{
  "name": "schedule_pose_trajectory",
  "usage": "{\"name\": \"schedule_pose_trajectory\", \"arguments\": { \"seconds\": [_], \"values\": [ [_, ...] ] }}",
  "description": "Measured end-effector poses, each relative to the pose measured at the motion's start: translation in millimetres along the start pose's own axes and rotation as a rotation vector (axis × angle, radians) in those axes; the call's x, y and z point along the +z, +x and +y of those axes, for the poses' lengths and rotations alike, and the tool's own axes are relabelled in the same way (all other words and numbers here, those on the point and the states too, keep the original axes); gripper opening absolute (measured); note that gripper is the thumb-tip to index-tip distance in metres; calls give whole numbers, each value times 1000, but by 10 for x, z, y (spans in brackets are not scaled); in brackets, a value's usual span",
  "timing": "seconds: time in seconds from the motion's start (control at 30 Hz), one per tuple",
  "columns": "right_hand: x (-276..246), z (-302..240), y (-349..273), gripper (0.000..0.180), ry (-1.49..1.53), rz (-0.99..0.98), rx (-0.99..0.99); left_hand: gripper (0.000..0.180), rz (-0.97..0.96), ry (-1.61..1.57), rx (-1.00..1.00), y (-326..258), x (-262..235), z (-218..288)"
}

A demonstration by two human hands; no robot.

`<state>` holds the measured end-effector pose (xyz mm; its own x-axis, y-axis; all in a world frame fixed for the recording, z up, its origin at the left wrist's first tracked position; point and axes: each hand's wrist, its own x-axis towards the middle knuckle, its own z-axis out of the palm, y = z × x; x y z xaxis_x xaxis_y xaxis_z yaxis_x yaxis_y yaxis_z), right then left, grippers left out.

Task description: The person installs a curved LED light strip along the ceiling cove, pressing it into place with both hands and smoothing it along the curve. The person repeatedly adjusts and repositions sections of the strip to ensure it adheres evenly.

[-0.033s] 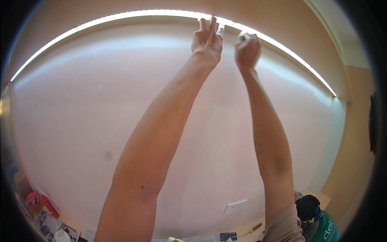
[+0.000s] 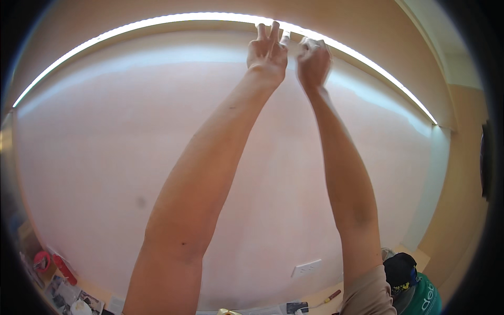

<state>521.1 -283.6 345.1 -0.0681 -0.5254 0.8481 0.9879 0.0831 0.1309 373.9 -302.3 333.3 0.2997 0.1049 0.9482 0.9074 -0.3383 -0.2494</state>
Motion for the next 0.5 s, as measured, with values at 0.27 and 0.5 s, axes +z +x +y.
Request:
{"name": "schedule_pose_trajectory", "arguments": {
  "seconds": [0.27, 0.5],
  "values": [
    [1, 8, 76, 19, -65, -13, 86, 90, 37, 7, 4, 64, 5, -61],
    [47, 12, 51, 22, 8, -9, 22, 87, 123, -116, 26, 14, 42, -179]
  ]
}}
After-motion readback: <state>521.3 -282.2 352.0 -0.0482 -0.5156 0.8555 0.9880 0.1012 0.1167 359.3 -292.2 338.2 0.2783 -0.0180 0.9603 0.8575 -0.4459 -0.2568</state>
